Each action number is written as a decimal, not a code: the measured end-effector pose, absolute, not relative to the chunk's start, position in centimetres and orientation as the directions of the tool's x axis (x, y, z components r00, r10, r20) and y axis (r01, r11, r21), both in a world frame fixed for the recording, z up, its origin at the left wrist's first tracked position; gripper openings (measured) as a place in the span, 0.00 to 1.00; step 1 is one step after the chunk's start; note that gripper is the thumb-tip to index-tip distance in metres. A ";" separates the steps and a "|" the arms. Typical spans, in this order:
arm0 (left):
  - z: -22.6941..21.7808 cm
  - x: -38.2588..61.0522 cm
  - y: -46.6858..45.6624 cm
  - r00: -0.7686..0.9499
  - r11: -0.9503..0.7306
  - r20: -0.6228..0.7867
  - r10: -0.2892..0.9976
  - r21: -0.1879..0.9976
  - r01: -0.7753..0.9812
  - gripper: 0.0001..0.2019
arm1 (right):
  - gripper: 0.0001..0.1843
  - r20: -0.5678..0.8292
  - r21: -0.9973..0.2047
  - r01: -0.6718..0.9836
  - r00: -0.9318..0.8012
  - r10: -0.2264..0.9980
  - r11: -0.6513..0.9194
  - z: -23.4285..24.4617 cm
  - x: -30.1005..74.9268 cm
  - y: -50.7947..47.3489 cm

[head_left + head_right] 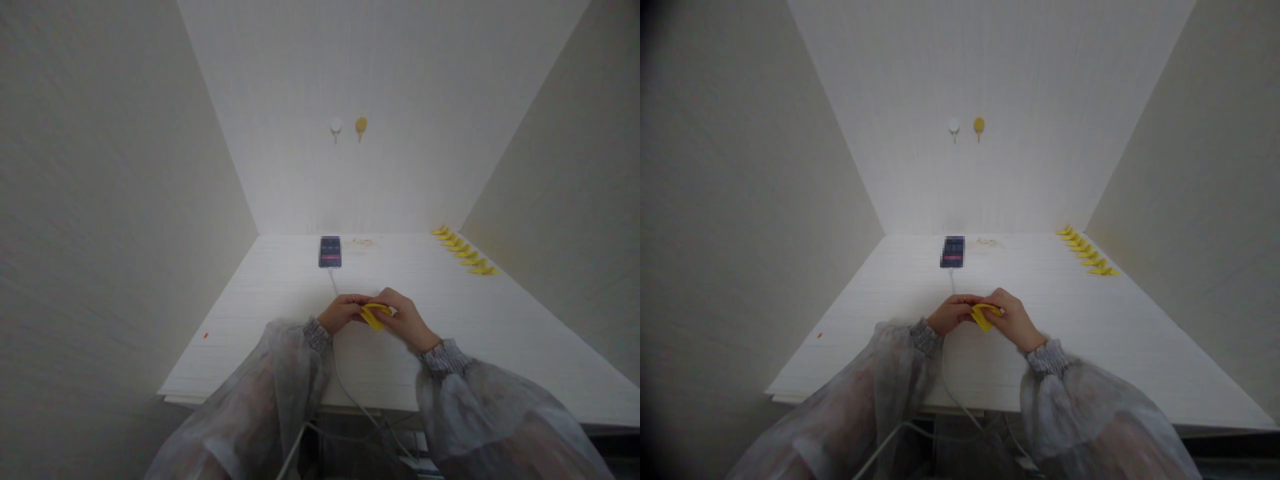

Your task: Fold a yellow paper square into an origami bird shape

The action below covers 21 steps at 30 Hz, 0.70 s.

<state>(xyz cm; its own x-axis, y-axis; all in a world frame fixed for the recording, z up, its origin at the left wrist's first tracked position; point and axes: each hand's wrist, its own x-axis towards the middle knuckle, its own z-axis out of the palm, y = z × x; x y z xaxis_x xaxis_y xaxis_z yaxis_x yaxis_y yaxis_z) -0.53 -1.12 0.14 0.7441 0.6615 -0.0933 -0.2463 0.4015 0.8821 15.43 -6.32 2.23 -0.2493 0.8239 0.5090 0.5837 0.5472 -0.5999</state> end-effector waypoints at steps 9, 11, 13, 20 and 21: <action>0.3 -0.4 -1.2 0.810 0.272 -0.040 0.585 0.950 -0.150 0.19 | 0.09 0.464 -0.405 0.723 -0.365 0.807 0.559 2.2 15.5 -6.7; 0.1 -0.4 -1.2 0.806 0.269 -0.053 0.590 0.954 -0.133 0.19 | 0.09 0.483 -0.430 0.719 -0.328 0.812 0.546 2.1 15.5 -6.7; 0.0 -0.3 -1.1 0.805 0.270 -0.068 0.589 0.956 -0.117 0.18 | 0.09 0.491 -0.468 0.706 -0.293 0.821 0.532 2.1 15.4 -6.6; 0.2 -0.3 -1.3 0.735 0.370 -0.085 0.673 0.899 -0.235 0.14 | 0.09 0.516 -0.586 0.573 -0.281 0.809 0.572 2.0 15.5 -6.3; 0.3 -0.3 -1.3 0.734 0.377 -0.082 0.674 0.893 -0.246 0.15 | 0.09 0.510 -0.601 0.563 -0.278 0.814 0.568 2.0 15.5 -6.3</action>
